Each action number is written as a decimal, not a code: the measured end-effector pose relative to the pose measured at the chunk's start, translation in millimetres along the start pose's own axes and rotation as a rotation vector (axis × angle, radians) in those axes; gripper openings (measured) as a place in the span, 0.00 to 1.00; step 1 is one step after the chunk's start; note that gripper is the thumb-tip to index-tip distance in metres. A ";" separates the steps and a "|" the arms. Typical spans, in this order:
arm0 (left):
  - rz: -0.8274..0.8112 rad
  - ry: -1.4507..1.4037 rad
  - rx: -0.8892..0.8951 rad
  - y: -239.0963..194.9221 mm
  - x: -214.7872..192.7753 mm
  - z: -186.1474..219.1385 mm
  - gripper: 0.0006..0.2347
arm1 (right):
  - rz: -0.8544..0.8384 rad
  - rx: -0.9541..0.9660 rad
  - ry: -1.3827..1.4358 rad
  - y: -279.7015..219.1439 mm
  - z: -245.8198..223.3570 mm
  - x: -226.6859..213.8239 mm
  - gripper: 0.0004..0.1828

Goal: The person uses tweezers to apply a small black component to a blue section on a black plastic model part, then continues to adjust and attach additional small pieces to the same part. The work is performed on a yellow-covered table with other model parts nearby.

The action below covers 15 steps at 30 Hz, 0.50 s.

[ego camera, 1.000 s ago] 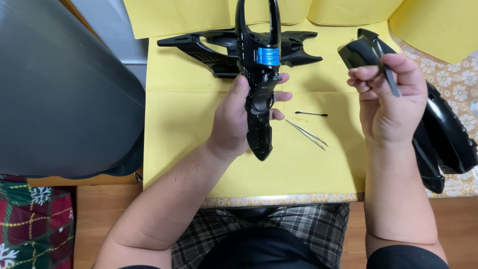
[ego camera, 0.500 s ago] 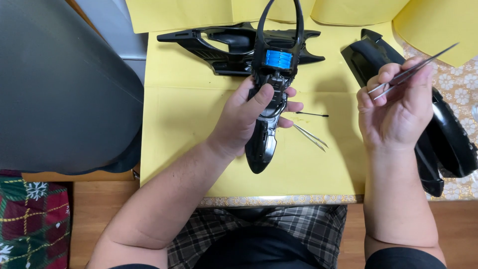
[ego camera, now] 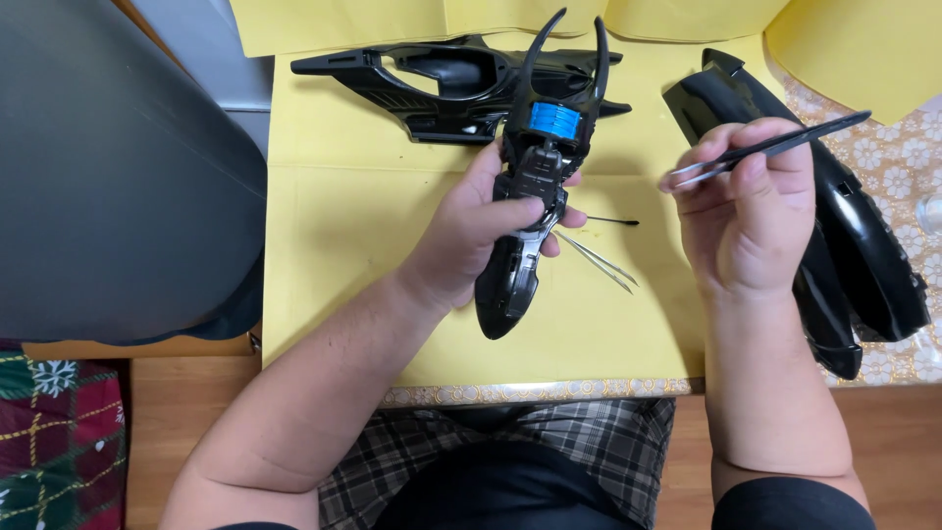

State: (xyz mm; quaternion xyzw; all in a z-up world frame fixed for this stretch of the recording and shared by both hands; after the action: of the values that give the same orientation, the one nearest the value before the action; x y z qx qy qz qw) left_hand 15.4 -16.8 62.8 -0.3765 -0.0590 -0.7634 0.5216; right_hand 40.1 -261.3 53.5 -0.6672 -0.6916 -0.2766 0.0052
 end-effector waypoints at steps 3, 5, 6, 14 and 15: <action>0.037 -0.125 -0.032 1.5 -0.4 -5.9 0.19 | -0.194 -0.100 -0.062 -0.7 0.1 15.5 0.11; 0.061 -0.137 -0.046 3.4 -0.6 -8.2 0.19 | -0.259 -0.068 -0.079 -3.2 3.3 13.9 0.09; 0.086 -0.144 -0.060 4.3 -1.5 -9.2 0.19 | -0.322 -0.040 -0.094 -4.4 6.0 14.5 0.06; 0.212 -0.141 -0.099 9.5 -7.4 -13.8 0.17 | -0.708 0.516 -1.485 3.6 9.7 44.3 0.09; 0.218 -0.135 -0.105 9.7 -7.1 -14.1 0.17 | -0.704 0.661 -1.546 2.9 10.3 46.2 0.13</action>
State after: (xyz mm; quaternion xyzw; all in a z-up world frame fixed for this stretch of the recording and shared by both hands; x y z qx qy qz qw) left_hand 17.5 -22.7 45.3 -0.4577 -0.0128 -0.6773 0.5759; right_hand 41.5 -214.9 63.3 -0.3814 -0.7100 0.4746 -0.3537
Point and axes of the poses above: each hand's wrist, its own y-axis towards the middle knuckle, its own x-axis out of the palm, z = x × y, the point moved 4 cm from there along y, towards the middle knuckle, and after that the axes turned 10 degrees about -x, right-handed, at the moved point
